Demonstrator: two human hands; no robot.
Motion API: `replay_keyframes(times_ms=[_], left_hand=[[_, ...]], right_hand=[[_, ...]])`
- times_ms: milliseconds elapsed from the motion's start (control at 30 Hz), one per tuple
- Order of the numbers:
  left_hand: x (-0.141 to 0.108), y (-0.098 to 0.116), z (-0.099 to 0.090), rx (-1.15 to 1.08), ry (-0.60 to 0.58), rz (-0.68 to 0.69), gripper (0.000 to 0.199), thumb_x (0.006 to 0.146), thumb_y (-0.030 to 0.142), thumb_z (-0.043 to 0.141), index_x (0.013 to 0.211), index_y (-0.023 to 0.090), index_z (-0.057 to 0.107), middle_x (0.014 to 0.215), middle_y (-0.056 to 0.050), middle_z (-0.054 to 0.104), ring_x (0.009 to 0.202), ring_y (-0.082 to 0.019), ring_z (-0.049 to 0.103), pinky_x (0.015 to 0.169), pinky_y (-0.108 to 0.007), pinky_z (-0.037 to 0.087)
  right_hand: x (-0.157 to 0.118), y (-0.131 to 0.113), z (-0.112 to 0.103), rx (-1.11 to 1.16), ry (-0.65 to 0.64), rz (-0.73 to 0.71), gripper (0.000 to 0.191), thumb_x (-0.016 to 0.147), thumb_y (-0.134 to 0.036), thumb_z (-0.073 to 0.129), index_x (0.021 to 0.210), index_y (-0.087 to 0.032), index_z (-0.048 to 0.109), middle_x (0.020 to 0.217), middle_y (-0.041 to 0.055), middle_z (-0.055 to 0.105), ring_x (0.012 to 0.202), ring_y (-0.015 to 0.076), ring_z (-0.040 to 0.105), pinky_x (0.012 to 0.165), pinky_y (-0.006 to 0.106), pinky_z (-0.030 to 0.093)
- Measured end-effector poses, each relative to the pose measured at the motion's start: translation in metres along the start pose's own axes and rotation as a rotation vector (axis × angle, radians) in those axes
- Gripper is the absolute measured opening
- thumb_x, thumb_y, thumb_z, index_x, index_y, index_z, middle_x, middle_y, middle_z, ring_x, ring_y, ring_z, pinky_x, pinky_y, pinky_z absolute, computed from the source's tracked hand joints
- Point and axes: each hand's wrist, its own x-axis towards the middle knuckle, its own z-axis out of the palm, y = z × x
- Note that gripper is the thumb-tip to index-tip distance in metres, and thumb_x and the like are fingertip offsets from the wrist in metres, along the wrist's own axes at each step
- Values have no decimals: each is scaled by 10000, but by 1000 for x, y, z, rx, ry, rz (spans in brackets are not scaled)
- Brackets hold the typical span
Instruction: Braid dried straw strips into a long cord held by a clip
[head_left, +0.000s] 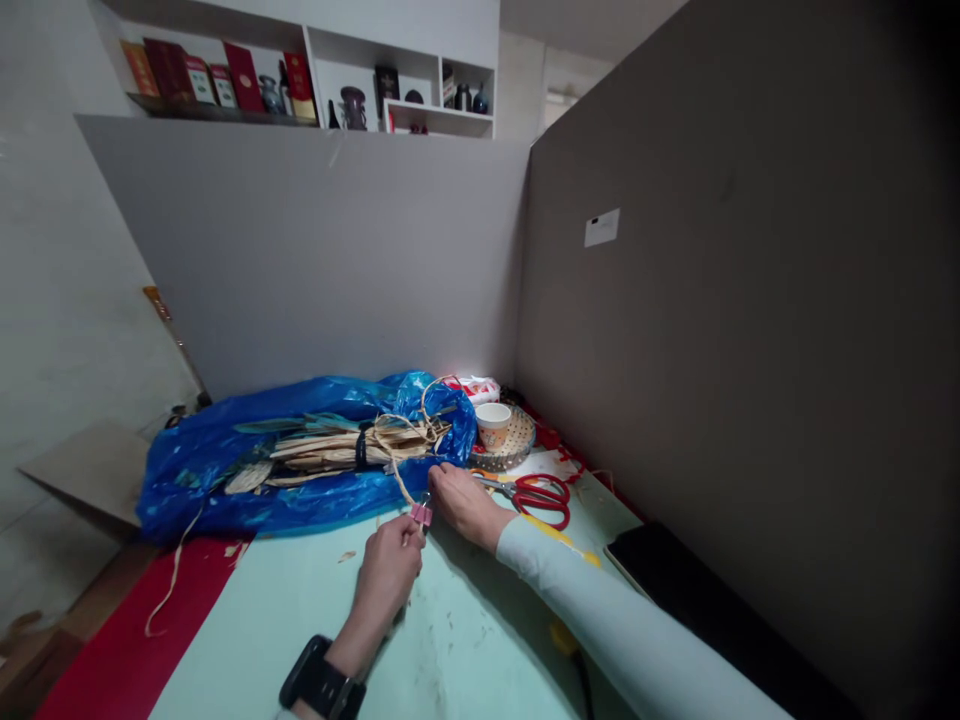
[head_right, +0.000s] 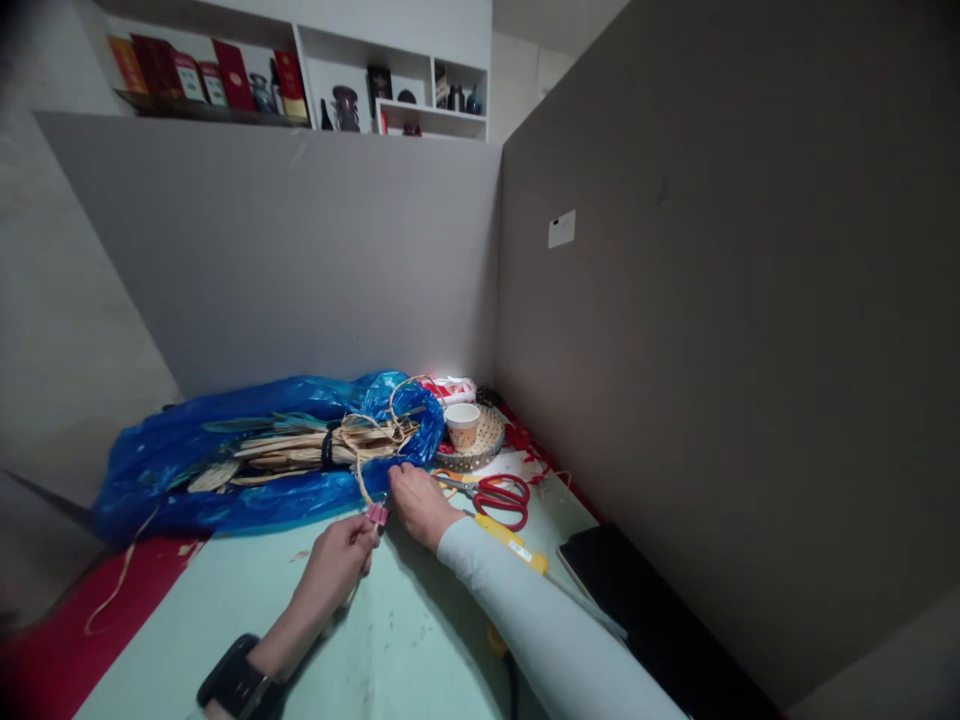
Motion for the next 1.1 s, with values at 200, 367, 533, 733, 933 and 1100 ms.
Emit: replay_keyframes(times_ms=[200,367,533,733,933,1100], left_hand=[[9,-4,6,-94,-20,-39,220,808,123,426,625,209,513,455,53,514,496,-133,566,500,-230,357],[15,-1,10,-71,-51,-65,261,908,280,509,682,165,568,525,65,543,515,-109,558,547,-253,444],[16,1,9,0,-116,-64,279,911,377,533,792,140,619,657,37,616,549,-99,578,575,-270,501],[8,11,5,113,-117,-36,223,901,346,557,891,137,637,859,-18,673,737,-141,640,701,-335,534],[4,12,4,166,-112,-18,231,906,341,550,835,137,633,788,-1,662,693,-131,630,678,-321,528],[1,12,1,173,-111,31,257,913,332,537,757,142,615,695,25,627,629,-118,600,656,-306,505]], right_hand=[[12,6,4,-61,0,7,243,930,-303,541,1102,-138,585,1058,66,615,903,183,612,787,378,518],[15,22,9,-90,-46,6,264,923,-301,555,1132,-141,584,1115,79,608,953,199,613,812,398,523],[2,22,11,-104,-74,39,267,925,-301,554,1140,-146,584,1129,81,606,970,203,610,828,406,518],[-14,7,11,-77,-78,136,285,923,-312,555,1152,-144,578,1144,87,599,976,207,607,831,411,516],[-16,7,4,-1,-60,137,180,901,-237,559,1030,-132,626,932,60,659,841,176,624,749,322,489],[-21,9,2,54,-9,98,247,801,-79,511,971,-152,675,790,74,682,735,173,606,620,247,362]])
